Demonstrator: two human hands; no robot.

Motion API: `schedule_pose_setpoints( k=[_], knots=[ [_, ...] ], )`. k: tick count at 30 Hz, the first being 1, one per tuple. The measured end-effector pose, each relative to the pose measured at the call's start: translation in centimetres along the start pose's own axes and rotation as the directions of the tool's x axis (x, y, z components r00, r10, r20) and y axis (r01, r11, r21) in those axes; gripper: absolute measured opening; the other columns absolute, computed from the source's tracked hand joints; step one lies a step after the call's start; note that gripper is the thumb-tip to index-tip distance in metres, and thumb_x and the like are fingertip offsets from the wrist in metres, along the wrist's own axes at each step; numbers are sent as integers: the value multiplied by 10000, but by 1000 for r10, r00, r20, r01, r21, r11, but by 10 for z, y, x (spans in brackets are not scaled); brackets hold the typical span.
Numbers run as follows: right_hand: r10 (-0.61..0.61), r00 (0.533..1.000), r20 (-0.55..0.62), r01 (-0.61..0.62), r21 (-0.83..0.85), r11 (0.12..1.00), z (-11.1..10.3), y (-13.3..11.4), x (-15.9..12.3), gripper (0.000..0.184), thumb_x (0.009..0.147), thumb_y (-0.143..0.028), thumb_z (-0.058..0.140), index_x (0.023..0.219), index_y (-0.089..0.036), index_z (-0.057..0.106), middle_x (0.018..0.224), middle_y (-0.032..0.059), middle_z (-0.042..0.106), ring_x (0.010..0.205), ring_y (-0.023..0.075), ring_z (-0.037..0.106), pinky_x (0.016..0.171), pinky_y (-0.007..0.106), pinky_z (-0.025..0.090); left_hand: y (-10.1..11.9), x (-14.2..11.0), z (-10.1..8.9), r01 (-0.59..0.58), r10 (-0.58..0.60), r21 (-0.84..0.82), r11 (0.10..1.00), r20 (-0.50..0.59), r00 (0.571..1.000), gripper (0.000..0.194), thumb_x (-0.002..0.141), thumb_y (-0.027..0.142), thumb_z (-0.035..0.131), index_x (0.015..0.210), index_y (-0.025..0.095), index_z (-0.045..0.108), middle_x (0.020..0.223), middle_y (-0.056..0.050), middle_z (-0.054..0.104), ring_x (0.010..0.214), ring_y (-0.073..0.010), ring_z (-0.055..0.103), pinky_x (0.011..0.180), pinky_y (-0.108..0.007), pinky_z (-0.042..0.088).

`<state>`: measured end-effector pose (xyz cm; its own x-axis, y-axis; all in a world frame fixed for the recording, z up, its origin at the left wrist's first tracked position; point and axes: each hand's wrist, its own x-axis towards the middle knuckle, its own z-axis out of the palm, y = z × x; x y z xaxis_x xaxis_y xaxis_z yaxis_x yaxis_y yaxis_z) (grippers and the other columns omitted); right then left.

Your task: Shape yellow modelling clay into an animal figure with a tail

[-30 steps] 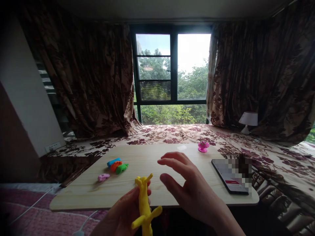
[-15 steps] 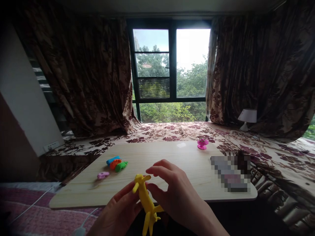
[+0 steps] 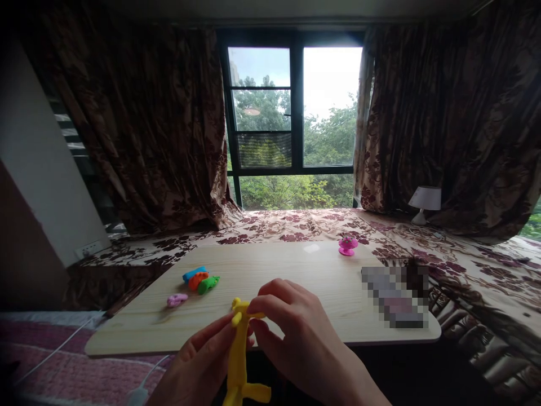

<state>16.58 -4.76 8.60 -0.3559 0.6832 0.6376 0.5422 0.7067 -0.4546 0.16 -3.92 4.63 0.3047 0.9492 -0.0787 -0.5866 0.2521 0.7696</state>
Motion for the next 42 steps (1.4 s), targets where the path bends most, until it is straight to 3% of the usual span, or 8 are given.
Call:
schedule_pose_setpoints(
  k=[6,13,18,22,27,32,38,42],
  knots=[
    [-24,999,24,25,-37,999,-1,0,1,175,844,-145,522,956,-256,599,926,6,568,809,136,522,727,267,413,-1,4,-5,64,-62,-17,998,109,992,208,767,208,636,963,170,692,849,-52,719,762,-142,653,742,-248,511],
    [-35,997,64,38,-48,998,-1,2,3,170,871,-156,486,928,-245,618,949,18,568,830,141,528,760,278,425,3,3,-2,96,-96,6,995,95,991,178,778,198,624,935,159,698,803,-54,720,726,-120,648,724,-232,512],
    [48,996,-76,-49,-17,999,-22,15,-5,408,799,-171,607,1173,-304,513,1141,18,528,1049,178,492,912,301,402,5,9,-9,-11,9,94,995,18,1000,294,745,238,658,1028,160,661,947,-84,711,876,-163,640,822,-271,483],
    [138,983,-119,-127,89,988,-31,24,-19,299,836,-202,572,1118,-295,535,1084,5,559,1076,160,488,926,265,403,6,15,-14,-131,147,325,937,-24,989,338,742,316,651,1058,198,641,1045,-65,686,1024,-205,589,893,-295,443],
    [160,984,-78,-142,203,969,-15,23,-17,279,840,-231,575,1113,-281,546,1114,13,545,1042,155,512,897,256,426,8,20,-5,-369,305,735,569,228,925,287,786,317,589,1065,263,625,1023,-17,662,992,-193,588,859,-293,458],
    [139,988,-69,-123,203,971,4,27,-6,242,790,-150,610,1016,-235,593,988,17,591,910,155,563,813,272,458,7,27,3,-482,408,865,137,394,823,228,783,261,573,1008,281,605,974,6,630,957,-176,578,888,-323,442],
    [254,962,-99,-219,278,935,4,47,-14,154,792,-230,621,944,-223,602,903,3,623,854,163,576,782,294,467,17,29,-4,-407,437,914,3,365,822,346,791,336,555,1131,301,509,1060,2,628,1028,-186,557,916,-371,428],
    [346,933,-98,-288,375,881,7,60,-18,169,783,-301,636,929,-217,620,924,7,644,900,184,579,845,334,454,24,27,-3,-441,459,875,-199,481,747,308,785,322,558,1091,301,538,1082,1,625,1058,-207,528,1008,-468,303]
  ],
)
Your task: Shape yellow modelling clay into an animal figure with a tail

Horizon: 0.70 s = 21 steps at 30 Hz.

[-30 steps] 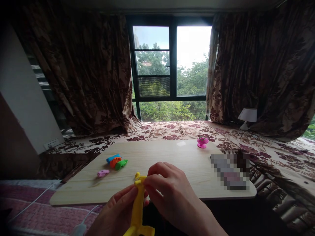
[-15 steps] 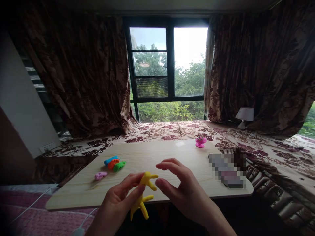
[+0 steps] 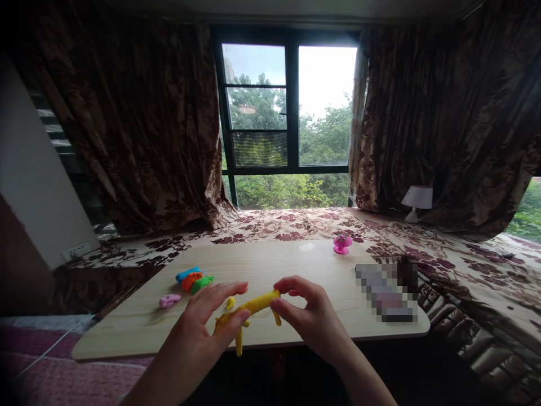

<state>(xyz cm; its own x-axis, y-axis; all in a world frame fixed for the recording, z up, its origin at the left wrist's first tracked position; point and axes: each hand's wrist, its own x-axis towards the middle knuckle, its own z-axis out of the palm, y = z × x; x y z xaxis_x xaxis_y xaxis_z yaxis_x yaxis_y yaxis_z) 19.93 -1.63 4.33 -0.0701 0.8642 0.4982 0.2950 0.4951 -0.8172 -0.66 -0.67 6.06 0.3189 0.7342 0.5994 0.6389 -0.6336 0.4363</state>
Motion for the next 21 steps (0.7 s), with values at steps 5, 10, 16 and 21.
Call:
schedule_pose_setpoints(
  k=[5,10,16,21],
  knots=[
    [-64,998,23,66,-59,996,1,-4,1,183,799,-254,616,979,-228,622,965,18,635,926,180,569,863,340,448,8,5,0,-112,105,114,987,67,992,193,757,200,561,925,286,599,896,21,657,908,-198,565,1023,-536,195],
    [-214,971,109,231,-187,955,2,-17,3,296,767,-125,618,1030,-259,633,977,25,629,980,185,530,865,334,444,15,12,3,-189,185,155,970,40,982,212,737,159,564,899,283,622,854,21,666,908,-207,559,1035,-550,149],
    [-129,990,56,131,-31,991,-17,-1,3,184,797,-249,610,973,-227,660,975,59,629,959,213,560,846,362,462,0,4,-14,-68,72,24,997,-306,949,258,748,264,592,1003,281,628,1088,-23,617,1071,-233,512,1037,-454,258],
    [73,988,135,-102,228,968,-29,9,-7,244,799,-363,614,974,-203,669,1020,70,639,970,235,574,838,352,457,-21,-16,-12,233,-304,-359,904,-156,940,230,796,351,550,991,268,637,1139,-10,604,1159,-220,477,1022,-383,313]
  ],
)
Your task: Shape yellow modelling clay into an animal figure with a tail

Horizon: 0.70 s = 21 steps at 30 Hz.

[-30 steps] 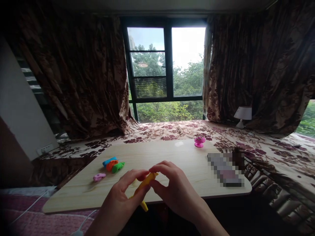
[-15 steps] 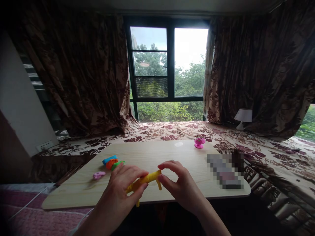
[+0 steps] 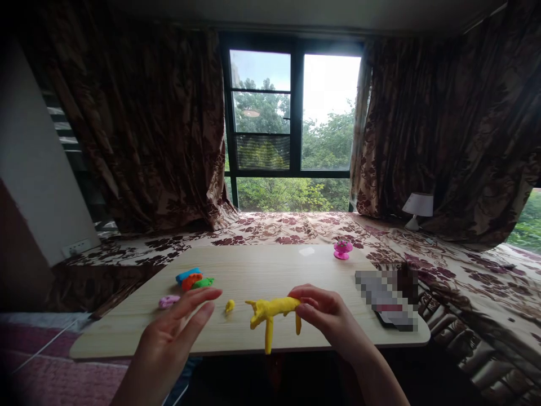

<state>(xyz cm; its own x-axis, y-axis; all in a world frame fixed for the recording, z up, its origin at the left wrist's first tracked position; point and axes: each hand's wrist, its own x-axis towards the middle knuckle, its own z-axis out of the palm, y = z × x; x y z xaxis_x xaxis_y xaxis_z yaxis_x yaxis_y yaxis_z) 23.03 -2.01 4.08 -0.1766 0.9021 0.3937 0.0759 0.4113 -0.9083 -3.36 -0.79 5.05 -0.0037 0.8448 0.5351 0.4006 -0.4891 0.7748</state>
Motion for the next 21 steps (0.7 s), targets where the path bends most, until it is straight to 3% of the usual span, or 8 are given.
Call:
schedule_pose_setpoints(
  k=[3,9,15,21],
  knots=[
    [85,996,-22,-83,87,993,2,6,-3,268,793,-374,621,999,-208,664,1003,61,658,967,231,574,856,353,440,0,-9,11,86,-76,-110,990,94,993,249,790,376,555,994,268,646,1150,-11,607,1165,-226,477,1028,-380,299],
    [149,987,-56,-138,170,976,6,14,-2,310,767,-389,648,998,-183,675,980,79,676,960,244,578,871,382,426,25,-19,28,112,-67,-261,959,176,982,228,769,376,570,928,248,672,1014,-26,673,1061,-232,553,960,-354,376],
    [129,990,-57,-118,163,980,11,8,-2,274,775,-371,644,984,-197,677,983,63,675,958,230,578,877,363,428,33,-22,30,16,4,-244,970,82,997,171,752,308,596,895,251,670,1008,-22,655,1030,-217,563,923,-323,414],
    [95,993,-69,-91,62,994,15,2,-2,279,781,-387,633,998,-215,664,1004,55,667,957,236,589,837,349,473,27,-20,29,13,12,-192,981,127,992,232,745,300,600,968,241,630,1028,-39,634,1027,-223,560,946,-356,396]
  ],
)
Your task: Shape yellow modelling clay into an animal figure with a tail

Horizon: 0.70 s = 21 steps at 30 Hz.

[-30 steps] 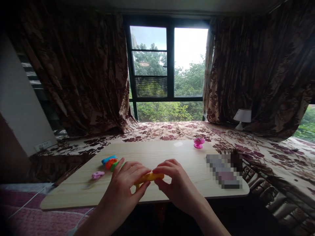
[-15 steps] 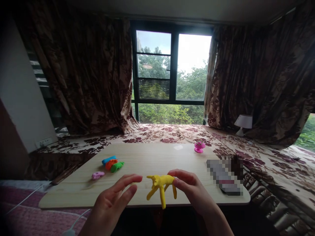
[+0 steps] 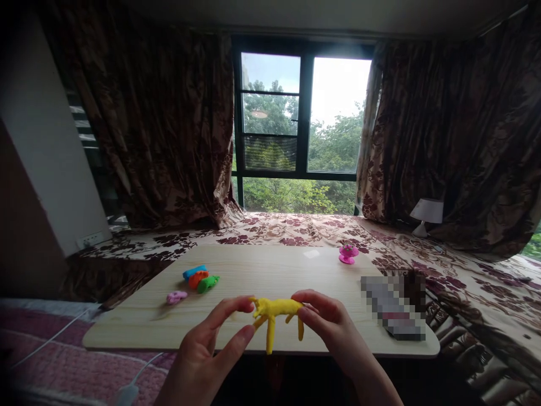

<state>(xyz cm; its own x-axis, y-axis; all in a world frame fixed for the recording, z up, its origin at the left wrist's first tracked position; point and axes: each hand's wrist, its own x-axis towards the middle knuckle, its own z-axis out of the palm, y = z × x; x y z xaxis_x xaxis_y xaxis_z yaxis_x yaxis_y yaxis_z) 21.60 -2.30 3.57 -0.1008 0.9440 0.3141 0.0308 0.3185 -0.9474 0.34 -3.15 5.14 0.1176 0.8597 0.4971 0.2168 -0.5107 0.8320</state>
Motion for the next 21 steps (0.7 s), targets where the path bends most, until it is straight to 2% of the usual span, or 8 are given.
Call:
schedule_pose_setpoints(
  k=[3,7,11,14,16,18,21],
  knots=[
    [-13,999,-36,11,-58,998,2,-2,-2,281,789,-390,624,998,-205,659,1028,62,656,966,246,588,818,343,488,-1,-1,-1,34,-34,-4,999,-92,995,295,729,307,612,1017,241,605,1027,-34,636,1029,-227,559,957,-365,379],
    [-69,994,-79,59,-128,990,8,-5,-3,259,803,-380,609,986,-204,657,1011,54,652,938,228,596,814,315,492,-3,0,-2,20,-7,67,998,-182,983,190,729,328,609,893,235,631,985,-22,631,972,-220,574,925,-350,391],
    [-101,991,-83,85,-179,980,13,-6,-3,268,801,-388,608,983,-198,659,978,53,657,911,222,607,823,317,498,-9,3,-5,-23,56,162,987,-208,977,112,750,310,589,812,224,624,954,-25,621,949,-214,573,897,-348,407],
    [-99,992,-81,81,-199,977,14,-5,-3,289,798,-406,604,982,-191,660,970,64,657,899,232,611,798,330,513,-12,6,-9,-64,122,253,965,-221,968,100,758,285,582,833,227,615,938,-25,619,947,-213,569,888,-354,417],
    [-86,994,-72,70,-199,977,14,-4,-3,291,801,-405,599,989,-190,655,966,65,657,890,231,610,784,328,515,-13,7,-12,-119,209,336,934,-245,947,120,763,256,578,877,234,609,950,-26,610,976,-215,551,918,-372,402],
    [-70,996,-61,57,-189,980,13,-4,-3,288,806,-400,596,995,-190,651,962,65,657,893,231,608,784,326,510,-13,9,-16,-215,335,433,875,-222,916,183,767,213,573,943,246,607,979,-30,592,1016,-214,522,962,-395,370],
    [-58,997,-48,49,-173,984,13,-4,-4,278,810,-386,594,996,-187,647,959,65,657,898,230,602,795,330,499,-13,12,-23,-374,468,512,773,-62,882,315,774,147,559,1061,273,584,1036,-35,565,1057,-205,486,997,-412,340]
  ],
)
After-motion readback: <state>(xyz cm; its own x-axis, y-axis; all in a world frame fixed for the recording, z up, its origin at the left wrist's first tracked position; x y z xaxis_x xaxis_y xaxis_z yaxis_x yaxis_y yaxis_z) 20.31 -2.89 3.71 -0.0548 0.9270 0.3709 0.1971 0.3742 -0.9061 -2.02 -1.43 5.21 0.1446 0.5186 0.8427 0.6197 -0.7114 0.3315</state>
